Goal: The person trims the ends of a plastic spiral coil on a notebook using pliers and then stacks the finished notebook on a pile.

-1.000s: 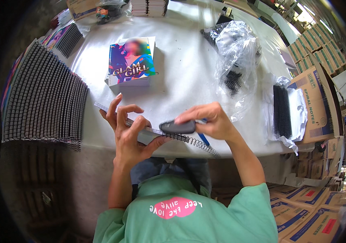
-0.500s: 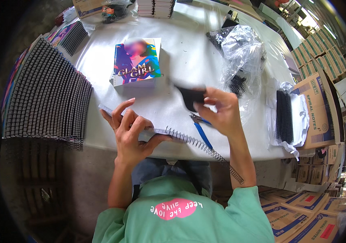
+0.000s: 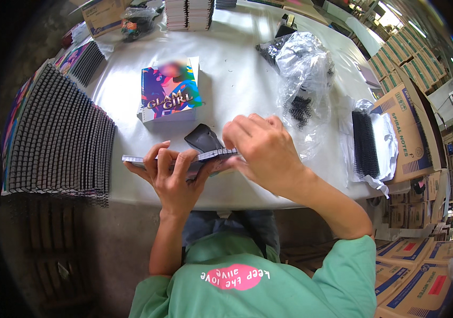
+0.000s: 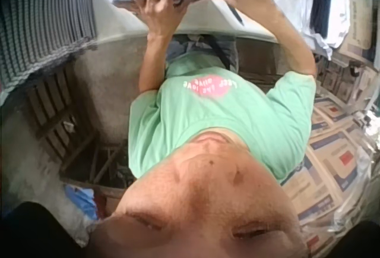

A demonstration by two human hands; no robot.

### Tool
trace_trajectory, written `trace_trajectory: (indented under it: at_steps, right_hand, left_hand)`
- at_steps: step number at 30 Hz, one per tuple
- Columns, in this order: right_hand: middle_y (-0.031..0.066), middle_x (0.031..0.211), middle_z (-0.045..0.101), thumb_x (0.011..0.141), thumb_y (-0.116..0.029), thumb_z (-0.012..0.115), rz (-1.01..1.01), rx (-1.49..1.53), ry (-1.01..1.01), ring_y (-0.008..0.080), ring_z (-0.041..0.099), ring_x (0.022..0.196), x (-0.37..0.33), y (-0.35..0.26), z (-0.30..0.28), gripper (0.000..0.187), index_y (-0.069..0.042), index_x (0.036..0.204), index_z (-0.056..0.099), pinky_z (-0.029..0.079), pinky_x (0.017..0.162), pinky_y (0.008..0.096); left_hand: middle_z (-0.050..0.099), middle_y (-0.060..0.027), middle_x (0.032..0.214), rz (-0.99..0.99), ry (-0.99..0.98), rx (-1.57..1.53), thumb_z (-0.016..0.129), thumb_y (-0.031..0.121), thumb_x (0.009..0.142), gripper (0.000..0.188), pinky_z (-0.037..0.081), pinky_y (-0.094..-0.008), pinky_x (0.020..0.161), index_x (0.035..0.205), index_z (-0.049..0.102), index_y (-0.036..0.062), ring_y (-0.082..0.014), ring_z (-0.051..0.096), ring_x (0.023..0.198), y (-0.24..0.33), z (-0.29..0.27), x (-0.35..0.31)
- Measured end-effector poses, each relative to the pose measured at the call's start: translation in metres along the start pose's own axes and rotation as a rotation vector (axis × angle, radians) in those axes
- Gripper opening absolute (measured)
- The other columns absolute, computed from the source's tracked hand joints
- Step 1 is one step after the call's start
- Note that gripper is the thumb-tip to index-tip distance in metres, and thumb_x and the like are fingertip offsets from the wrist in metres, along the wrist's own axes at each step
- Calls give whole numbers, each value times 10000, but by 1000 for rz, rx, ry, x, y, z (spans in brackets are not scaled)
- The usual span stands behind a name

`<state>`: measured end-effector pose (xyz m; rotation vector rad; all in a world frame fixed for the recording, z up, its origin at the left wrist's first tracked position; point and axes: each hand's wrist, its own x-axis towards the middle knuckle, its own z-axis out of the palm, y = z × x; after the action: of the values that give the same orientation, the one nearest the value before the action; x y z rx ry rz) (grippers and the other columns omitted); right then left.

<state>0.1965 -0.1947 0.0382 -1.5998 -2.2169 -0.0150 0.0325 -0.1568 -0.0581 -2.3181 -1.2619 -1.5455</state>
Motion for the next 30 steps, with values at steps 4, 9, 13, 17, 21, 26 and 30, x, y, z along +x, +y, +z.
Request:
trace_trajectory:
  at_steps: [4, 9, 13, 17, 21, 26, 30]
  right_hand:
    - [40, 796, 615, 738, -116, 693, 37, 289, 66, 228, 582, 769, -5, 13, 15, 144, -76, 862, 631, 410, 687, 351]
    - [33, 883, 633, 787, -123, 663, -23, 139, -77, 212, 588, 852, -3, 8, 3, 159, -84, 941, 648, 409, 779, 342]
    - [45, 882, 627, 859, -257, 585, -39, 146, -261, 195, 576, 917, -4, 14, 2, 191, -86, 897, 660, 366, 830, 449]
    - [52, 847, 637, 844, -365, 578, -8, 118, -74, 192, 589, 861, -9, -1, 13, 285, -94, 855, 667, 346, 797, 464]
    - [36, 719, 632, 791, -354, 614, 108, 66, 88, 195, 604, 729, -9, -13, 30, 259, -104, 745, 665, 348, 776, 422]
    - [17, 659, 622, 766, -271, 627, 156, -18, 73, 184, 595, 668, -13, -15, 31, 192, -93, 700, 653, 355, 768, 386]
    - [70, 850, 655, 765, -187, 623, 326, 637, -395, 168, 609, 830, 6, 1, 6, 208, -80, 938, 668, 413, 817, 367]
  left_hand:
    - [453, 4, 761, 17, -4, 70, 766, 423, 617, 290, 40, -684, 986, 719, 602, 207, -219, 500, 971, 2, -3, 3]
    - [488, 17, 778, 1, -41, 35, 792, 385, 610, 290, -58, -606, 1036, 751, 614, 205, -219, 500, 1010, -2, -4, 1]
    - [487, 14, 773, 9, -63, 62, 772, 362, 622, 258, -58, -613, 1035, 754, 612, 207, -219, 492, 1021, -1, -7, 3]
    - [496, 18, 798, -41, -97, 26, 759, 330, 599, 241, -65, -655, 1015, 747, 607, 216, -210, 492, 1019, -2, -6, 3]
    - [501, 20, 786, -29, -65, 33, 762, 311, 578, 239, -67, -658, 1015, 722, 598, 213, -215, 503, 1014, -2, -5, 0]
    - [495, 25, 746, 1, -44, 21, 793, 336, 542, 280, -32, -647, 1021, 681, 588, 206, -216, 513, 1007, -2, -8, -3]
    - [493, 28, 776, 11, -76, 1, 800, 452, 510, 369, 52, -659, 996, 659, 577, 200, -206, 506, 982, -18, -19, -2]
